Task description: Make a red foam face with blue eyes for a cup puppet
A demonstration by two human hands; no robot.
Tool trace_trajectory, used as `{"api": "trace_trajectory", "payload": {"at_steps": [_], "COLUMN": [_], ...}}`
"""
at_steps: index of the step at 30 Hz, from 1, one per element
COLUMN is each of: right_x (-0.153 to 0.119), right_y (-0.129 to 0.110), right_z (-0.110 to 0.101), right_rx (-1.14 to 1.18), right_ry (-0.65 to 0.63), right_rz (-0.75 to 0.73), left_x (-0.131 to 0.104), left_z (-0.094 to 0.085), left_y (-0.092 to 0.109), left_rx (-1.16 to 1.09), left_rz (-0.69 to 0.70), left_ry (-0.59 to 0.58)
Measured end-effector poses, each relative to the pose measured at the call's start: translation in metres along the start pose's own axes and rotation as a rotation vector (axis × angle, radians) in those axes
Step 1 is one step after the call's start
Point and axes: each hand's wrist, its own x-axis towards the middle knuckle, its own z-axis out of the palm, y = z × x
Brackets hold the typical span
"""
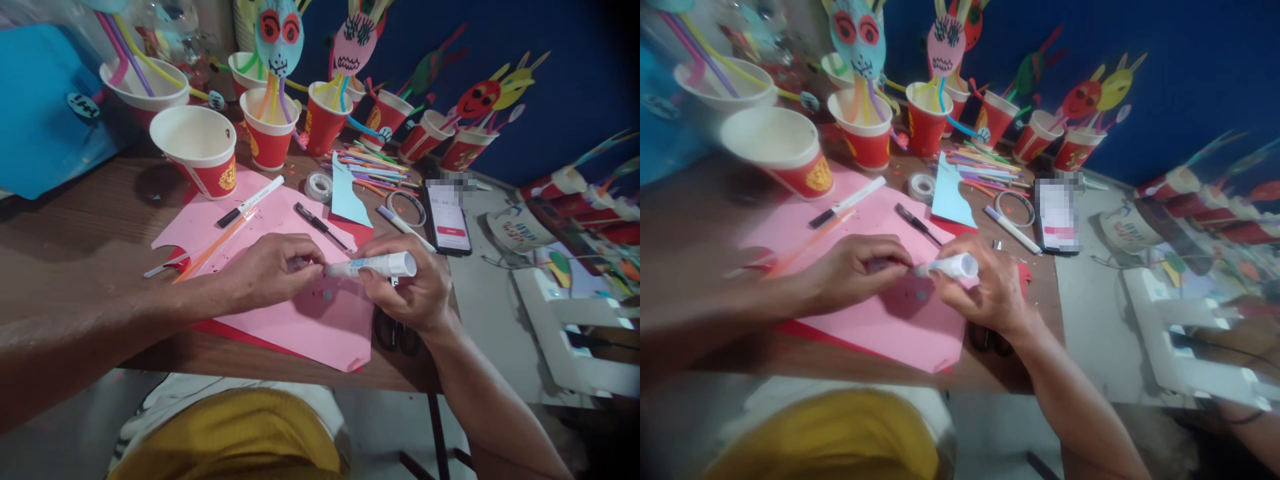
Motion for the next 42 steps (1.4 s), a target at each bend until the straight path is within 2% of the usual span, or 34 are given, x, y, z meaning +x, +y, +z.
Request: {"api": "trace_trajectory", "payload": {"at_steps": [7, 13, 27, 32, 42], "right_x": [-0.001, -0.002, -0.002, -0.002, -0.002], "right_y": [0.000, 0.000, -0.001, 0.000, -0.002], "right_z": [0.002, 0.006, 0.010, 0.010, 0.008], "right_rx": [-0.071, -0.017, -0.041, -0.046, 0.003], "right_ry": [0.028, 0.031, 0.062, 0.045, 0.022], "right_rz": [-0.183, -0.287, -0.333, -0.346, -0.276], "left_x": [0.001, 0.002, 0.005, 0.006, 0.005], "left_z": [-0.002, -0.003, -0.006, -0.004, -0.003], "left_y": [0.004, 0.003, 0.011, 0.009, 0.007], "left_rx": [-0.102, -0.144, -0.094, -0.108, -0.090], "left_rz": [-0.146, -0.178, -0.249, -0.196, -0.224], "left_ry": [-0.007, -0.025, -0.032, -0.014, -0.018]}}
